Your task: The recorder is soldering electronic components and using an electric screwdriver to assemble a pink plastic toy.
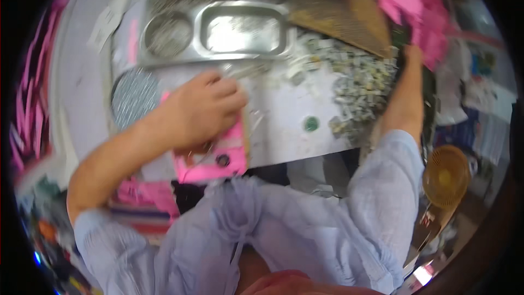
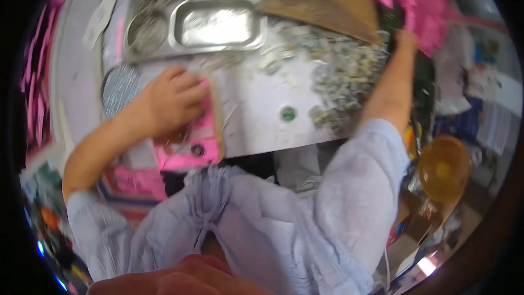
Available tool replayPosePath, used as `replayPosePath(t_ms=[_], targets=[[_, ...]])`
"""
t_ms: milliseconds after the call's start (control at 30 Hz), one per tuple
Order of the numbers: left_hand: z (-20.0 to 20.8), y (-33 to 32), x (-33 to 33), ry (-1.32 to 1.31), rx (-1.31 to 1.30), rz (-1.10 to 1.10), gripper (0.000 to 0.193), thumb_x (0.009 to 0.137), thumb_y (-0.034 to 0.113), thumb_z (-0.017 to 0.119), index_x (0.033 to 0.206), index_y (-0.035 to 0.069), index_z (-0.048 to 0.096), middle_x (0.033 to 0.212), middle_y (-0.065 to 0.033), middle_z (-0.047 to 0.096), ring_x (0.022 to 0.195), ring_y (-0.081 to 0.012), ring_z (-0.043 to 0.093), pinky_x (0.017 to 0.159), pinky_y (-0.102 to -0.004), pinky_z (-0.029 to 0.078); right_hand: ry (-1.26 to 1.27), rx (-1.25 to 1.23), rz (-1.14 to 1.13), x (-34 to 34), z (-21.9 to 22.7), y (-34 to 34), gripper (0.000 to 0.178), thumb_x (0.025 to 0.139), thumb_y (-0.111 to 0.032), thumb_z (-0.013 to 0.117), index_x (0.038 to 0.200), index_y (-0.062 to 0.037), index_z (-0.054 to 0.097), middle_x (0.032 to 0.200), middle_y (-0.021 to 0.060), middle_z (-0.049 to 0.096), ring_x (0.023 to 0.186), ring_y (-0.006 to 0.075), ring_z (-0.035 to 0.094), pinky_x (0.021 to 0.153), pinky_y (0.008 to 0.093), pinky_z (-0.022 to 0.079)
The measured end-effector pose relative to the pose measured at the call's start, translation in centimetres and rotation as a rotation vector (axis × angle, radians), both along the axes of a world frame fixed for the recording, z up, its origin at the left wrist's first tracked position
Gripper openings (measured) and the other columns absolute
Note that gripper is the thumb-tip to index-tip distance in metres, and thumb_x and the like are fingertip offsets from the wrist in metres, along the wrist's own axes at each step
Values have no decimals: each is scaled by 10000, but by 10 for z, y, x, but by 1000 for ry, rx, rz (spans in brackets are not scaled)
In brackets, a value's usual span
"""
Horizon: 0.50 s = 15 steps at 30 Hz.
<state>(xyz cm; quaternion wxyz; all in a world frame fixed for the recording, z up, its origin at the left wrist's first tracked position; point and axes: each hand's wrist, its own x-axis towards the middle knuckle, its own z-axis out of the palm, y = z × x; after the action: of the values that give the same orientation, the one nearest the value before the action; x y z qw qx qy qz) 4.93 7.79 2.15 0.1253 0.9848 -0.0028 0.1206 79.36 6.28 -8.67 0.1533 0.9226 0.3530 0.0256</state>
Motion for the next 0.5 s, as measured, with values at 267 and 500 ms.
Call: replayPosePath(t_ms=[267,500], targets=[[7,-10,18,97,-37,238,103,781,114,635,860,50,624,990,-96,585,978,-268,575,810,-374,467,-163,733,68,-95,111,-6,276,876,-103,679,1143,-37,702,1106,214,722,1039,354,708,867,477,585],[-1,-16,15,18,-63,331,121,737,71,672,847,29,642,936,-108,595,941,-307,606,782,-420,502,1068,1716,283,-227,173,-111,551,898,68,698,1375,30,425,1209,208,633,944,273,688,748,352,638]])
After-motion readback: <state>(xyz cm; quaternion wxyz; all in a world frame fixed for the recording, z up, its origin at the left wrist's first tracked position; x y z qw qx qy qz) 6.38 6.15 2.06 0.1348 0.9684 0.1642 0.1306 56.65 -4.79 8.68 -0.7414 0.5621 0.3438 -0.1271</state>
